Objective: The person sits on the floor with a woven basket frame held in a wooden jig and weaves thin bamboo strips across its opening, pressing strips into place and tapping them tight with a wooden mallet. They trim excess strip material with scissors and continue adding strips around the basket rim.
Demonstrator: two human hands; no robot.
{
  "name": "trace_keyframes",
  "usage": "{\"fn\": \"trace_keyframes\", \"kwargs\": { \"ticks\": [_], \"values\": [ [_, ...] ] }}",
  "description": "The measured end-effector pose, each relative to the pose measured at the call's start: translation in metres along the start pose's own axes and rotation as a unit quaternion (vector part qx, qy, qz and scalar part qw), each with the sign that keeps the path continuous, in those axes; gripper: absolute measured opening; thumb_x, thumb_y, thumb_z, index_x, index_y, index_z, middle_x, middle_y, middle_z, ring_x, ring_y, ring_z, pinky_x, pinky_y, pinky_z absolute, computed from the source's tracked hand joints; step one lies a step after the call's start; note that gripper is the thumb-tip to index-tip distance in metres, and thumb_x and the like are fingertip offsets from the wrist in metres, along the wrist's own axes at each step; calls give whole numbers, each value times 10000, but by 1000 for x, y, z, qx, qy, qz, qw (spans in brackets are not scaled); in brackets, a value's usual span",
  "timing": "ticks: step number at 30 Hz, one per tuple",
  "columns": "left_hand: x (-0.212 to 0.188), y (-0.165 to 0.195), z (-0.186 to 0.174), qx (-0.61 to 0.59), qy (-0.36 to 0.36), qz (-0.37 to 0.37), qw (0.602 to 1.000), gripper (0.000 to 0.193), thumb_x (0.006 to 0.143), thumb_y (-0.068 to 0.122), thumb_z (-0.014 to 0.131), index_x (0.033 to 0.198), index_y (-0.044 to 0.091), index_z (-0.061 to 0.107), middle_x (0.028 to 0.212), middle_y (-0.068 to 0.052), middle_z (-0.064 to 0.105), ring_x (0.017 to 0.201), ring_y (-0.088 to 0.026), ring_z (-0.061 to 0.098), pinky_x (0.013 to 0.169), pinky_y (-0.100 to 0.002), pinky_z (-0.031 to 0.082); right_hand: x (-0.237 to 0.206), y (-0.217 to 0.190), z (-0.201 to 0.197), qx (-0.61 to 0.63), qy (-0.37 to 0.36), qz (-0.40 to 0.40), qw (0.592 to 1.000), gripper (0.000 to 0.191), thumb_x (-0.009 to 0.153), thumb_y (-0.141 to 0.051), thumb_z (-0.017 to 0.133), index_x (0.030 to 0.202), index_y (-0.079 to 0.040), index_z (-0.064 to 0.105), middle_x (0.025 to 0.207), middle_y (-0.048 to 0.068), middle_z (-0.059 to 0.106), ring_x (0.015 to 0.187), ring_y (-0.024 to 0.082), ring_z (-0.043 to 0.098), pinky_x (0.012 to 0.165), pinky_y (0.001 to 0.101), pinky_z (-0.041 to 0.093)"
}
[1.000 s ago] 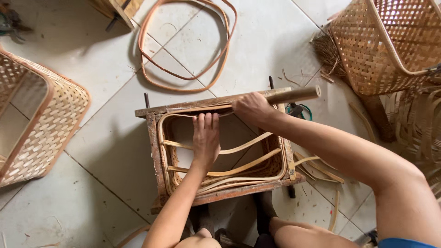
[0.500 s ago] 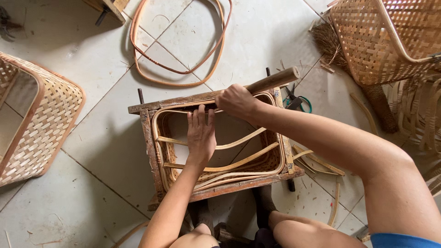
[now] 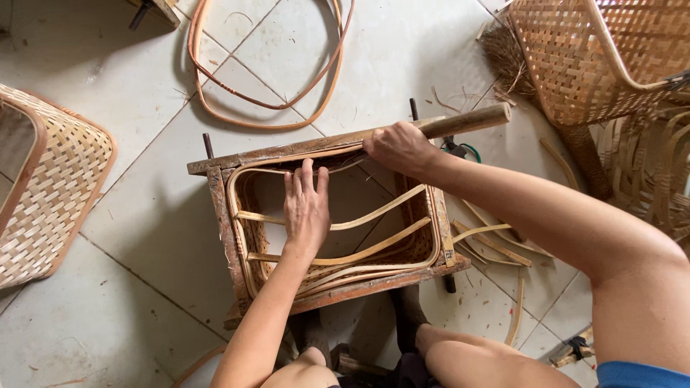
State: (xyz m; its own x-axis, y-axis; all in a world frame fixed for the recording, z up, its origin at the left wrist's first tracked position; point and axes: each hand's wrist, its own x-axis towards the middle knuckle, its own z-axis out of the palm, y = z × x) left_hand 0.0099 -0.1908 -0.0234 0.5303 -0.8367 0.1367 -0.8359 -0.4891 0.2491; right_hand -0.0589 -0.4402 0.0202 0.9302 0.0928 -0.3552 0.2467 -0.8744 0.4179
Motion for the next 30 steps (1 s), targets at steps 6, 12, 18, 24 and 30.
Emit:
{"fn": "trace_keyframes", "kwargs": {
  "ticks": [6,12,18,24,30],
  "values": [
    [1,2,-16,-22,-13,6,1000,723,675,-205,608,1371,-20,547,1460,-259,420,1294,-401,532,1209,-553,349,-16,11,29,11,-67,0,998,252,1064,-204,524,851,-70,537,602,-57,491,436,46,458,346,254,445],
    [-1,3,-15,-3,-17,19,1000,702,680,-172,664,1357,-23,550,1414,-239,458,1277,-388,523,1211,-540,358,-44,37,37,-7,-122,13,992,218,1097,-164,454,916,-60,517,630,0,567,413,42,482,301,234,420],
    [-8,5,-3,33,19,33,999,649,751,-186,657,1369,-15,556,1325,-171,529,1297,-353,520,1237,-553,369,-40,43,-9,116,-86,3,990,255,1144,-123,409,936,-26,521,723,70,618,468,105,540,355,276,459],
    [-11,5,-7,48,5,41,998,633,770,-150,638,1387,-31,559,1319,-182,532,1300,-361,480,1224,-560,343,-20,6,-38,228,27,-62,971,184,957,-119,550,1129,-58,576,892,140,604,543,184,619,398,315,552],
    [-13,6,-19,39,-11,47,998,523,863,-46,613,1384,-46,558,1342,-182,520,1318,-370,460,1233,-565,316,-23,-6,-8,162,-46,-38,985,141,1053,-74,528,1018,54,575,900,109,598,597,149,660,504,334,586]
  ]
}}
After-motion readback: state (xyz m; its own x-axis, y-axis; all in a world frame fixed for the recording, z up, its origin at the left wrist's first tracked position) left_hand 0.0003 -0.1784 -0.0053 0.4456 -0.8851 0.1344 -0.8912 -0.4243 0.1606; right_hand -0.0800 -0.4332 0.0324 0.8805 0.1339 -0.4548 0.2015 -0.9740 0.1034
